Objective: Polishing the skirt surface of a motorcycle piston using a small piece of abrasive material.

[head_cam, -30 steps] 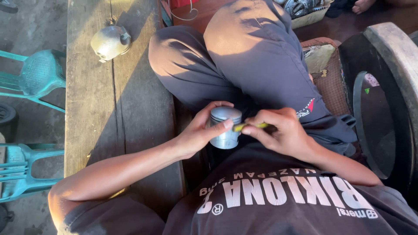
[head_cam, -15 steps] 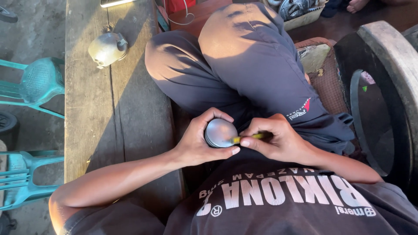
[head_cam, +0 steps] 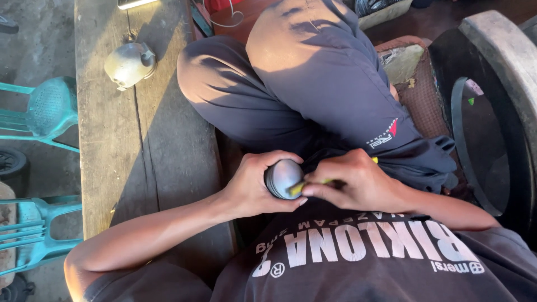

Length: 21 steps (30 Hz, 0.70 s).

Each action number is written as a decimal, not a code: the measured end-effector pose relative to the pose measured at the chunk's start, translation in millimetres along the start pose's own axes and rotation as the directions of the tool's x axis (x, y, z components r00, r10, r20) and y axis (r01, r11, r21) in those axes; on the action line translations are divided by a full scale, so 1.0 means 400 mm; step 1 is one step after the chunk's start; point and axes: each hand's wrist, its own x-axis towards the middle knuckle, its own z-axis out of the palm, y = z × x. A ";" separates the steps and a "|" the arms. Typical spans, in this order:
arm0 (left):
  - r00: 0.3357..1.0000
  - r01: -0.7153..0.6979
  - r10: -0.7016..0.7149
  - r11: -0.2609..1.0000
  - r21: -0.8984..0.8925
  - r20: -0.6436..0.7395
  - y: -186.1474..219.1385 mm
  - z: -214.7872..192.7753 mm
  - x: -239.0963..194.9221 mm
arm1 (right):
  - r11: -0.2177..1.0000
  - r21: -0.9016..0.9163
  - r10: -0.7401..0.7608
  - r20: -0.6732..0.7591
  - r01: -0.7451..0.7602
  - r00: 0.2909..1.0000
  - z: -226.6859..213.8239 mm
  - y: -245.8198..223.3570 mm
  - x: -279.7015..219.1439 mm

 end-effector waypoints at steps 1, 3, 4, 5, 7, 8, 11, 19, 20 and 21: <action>1.000 0.006 -0.006 1.000 -0.001 0.004 0.011 -0.001 -0.002 | 1.000 0.005 0.005 -0.002 -0.005 1.000 -0.003 0.000 0.003; 0.999 -0.028 0.022 0.989 0.145 0.041 0.031 -0.007 0.005 | 0.997 -0.072 -0.012 0.014 0.013 1.000 -0.017 0.001 0.017; 0.999 -0.031 0.026 0.989 0.145 0.039 0.029 -0.005 0.004 | 0.997 -0.075 -0.015 0.015 0.016 1.000 -0.015 0.006 0.014; 0.998 -0.040 0.030 0.978 0.203 0.052 0.027 -0.003 0.003 | 0.995 -0.091 -0.030 0.012 0.031 0.999 -0.013 0.010 0.012; 0.998 -0.046 0.031 0.964 0.263 0.063 0.018 -0.006 0.002 | 0.993 -0.104 -0.049 0.011 0.049 0.999 -0.006 0.015 0.011; 0.992 -0.077 0.042 0.947 0.312 0.117 0.012 -0.007 0.001 | 0.993 -0.100 -0.058 0.050 0.063 0.997 -0.003 0.013 0.007; 0.984 -0.090 0.032 0.940 0.328 0.177 0.003 -0.006 0.001 | 0.996 -0.081 -0.036 0.050 0.040 0.998 -0.007 0.029 0.008; 0.976 -0.142 0.102 0.967 0.210 0.191 -0.010 -0.003 -0.007 | 0.996 0.074 0.046 -0.008 -0.045 0.999 0.000 0.068 -0.010; 0.978 -0.155 0.127 0.974 0.163 0.167 -0.011 -0.004 -0.008 | 0.994 0.095 0.051 -0.032 -0.048 0.998 0.002 0.072 -0.015; 0.978 -0.168 0.151 0.979 0.116 0.142 -0.013 -0.004 -0.009 | 0.992 0.116 0.056 -0.056 -0.049 0.997 0.003 0.076 -0.019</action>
